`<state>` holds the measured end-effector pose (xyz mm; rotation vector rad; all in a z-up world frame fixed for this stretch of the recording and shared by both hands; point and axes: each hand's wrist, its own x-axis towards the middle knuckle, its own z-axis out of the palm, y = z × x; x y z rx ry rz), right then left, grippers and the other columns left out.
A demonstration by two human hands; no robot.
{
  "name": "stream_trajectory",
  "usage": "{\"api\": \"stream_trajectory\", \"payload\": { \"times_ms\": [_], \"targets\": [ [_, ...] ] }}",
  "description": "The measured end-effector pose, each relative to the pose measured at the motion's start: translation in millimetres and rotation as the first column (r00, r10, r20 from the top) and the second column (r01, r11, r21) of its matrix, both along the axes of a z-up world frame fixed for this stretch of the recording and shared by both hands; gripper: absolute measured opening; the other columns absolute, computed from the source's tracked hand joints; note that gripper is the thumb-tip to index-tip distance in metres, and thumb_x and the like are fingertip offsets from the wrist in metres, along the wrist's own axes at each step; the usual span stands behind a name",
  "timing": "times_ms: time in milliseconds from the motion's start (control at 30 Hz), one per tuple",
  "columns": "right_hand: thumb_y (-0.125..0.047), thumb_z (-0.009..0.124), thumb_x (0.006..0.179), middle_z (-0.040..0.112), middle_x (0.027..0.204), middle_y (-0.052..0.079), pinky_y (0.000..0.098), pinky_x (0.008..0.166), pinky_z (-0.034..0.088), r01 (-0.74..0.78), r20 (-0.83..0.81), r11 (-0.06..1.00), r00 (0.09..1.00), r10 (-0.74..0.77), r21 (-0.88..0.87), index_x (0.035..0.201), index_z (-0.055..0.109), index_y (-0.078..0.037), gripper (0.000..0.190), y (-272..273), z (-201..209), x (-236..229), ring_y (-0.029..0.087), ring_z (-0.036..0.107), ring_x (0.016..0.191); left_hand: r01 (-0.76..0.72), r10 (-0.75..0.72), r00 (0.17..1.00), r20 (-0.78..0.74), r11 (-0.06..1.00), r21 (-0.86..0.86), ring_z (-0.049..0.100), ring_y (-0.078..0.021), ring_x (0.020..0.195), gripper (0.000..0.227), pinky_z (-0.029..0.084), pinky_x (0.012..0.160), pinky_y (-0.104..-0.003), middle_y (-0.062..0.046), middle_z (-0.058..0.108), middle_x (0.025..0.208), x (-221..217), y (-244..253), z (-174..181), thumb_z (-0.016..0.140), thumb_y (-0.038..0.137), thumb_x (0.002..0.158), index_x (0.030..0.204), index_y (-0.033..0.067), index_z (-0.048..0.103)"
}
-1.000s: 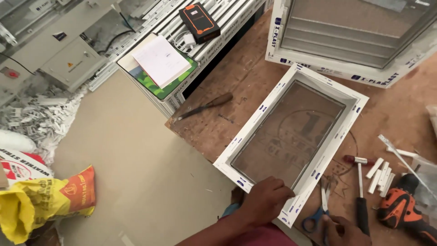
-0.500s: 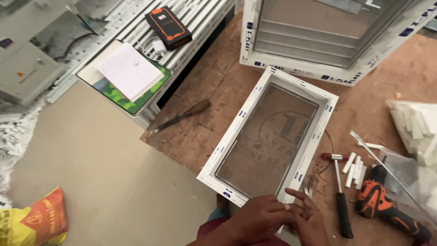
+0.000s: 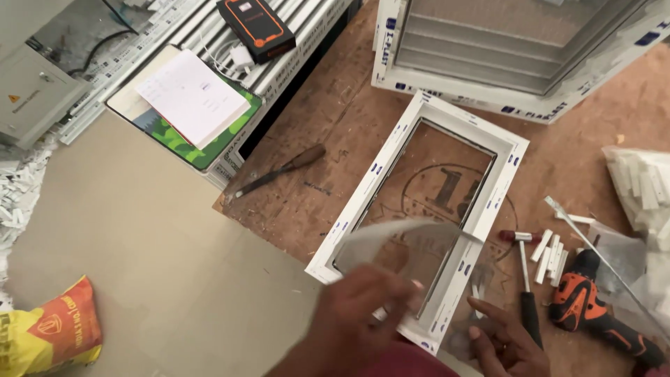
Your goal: Trimming a mesh screen with scissors to fit inside a window frame
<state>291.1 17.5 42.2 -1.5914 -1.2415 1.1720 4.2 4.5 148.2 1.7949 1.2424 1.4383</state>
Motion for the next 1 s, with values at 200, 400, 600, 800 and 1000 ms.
{"api": "stream_trajectory", "payload": {
  "times_ms": [200,400,600,800,1000],
  "targets": [
    [0.005,0.067,0.097,0.080,0.090,0.017,0.0260,0.048,0.041,-0.116,0.147,0.993,0.982,0.119,-0.030,0.154,0.063,-0.005,0.059,5,-8,18,0.010,0.061,0.059,-0.068,0.129,0.966,-0.222,0.962,0.264,0.065,-0.0272,0.121,0.023,0.057,0.103,-0.038,-0.005,0.069,0.123,-18,10,14,0.079,0.007,0.091,0.112,0.0123,0.070],
    [0.003,0.065,0.097,0.067,0.142,0.001,0.0221,0.053,0.047,-0.191,0.118,0.969,0.978,0.173,0.158,0.114,0.067,0.004,0.018,10,-37,41,0.005,0.062,0.066,-0.068,0.093,0.987,-0.130,0.980,0.188,0.055,-0.0294,0.136,0.050,0.051,0.113,-0.042,-0.010,0.054,0.143,-12,18,-22,0.086,0.028,0.089,0.131,0.0121,0.062],
    [0.004,0.065,0.097,0.077,0.089,0.017,0.0224,0.058,0.049,-0.088,-0.008,0.977,0.996,0.091,0.192,0.167,0.040,-0.002,0.074,2,-34,24,0.012,0.067,0.070,-0.174,0.165,0.958,0.233,0.985,0.020,0.053,-0.0310,0.134,0.076,0.047,0.113,-0.043,-0.017,0.047,0.147,15,20,-43,0.077,0.045,0.091,0.147,0.0061,0.044],
    [0.003,0.061,0.086,0.066,0.123,0.009,0.0291,0.082,0.058,-0.032,0.055,0.954,0.998,0.017,0.298,0.163,0.015,-0.004,0.090,13,20,-16,0.019,0.071,0.101,-0.251,0.401,0.840,0.365,0.884,-0.394,0.057,-0.0249,0.123,0.051,0.049,0.103,-0.039,-0.013,0.055,0.135,-5,72,-116,0.050,0.044,0.104,0.139,0.0071,0.052],
    [0.004,0.062,0.091,0.074,0.097,0.015,0.0294,0.079,0.054,-0.118,0.142,0.964,0.986,0.086,0.239,0.159,0.038,-0.003,0.073,33,-17,33,0.019,0.070,0.090,-0.129,0.365,0.904,0.223,0.729,-0.672,0.061,-0.0249,0.122,0.060,0.044,0.105,-0.036,-0.016,0.062,0.133,-5,85,-156,0.047,0.050,0.100,0.143,0.0097,0.052]
  ]
}}
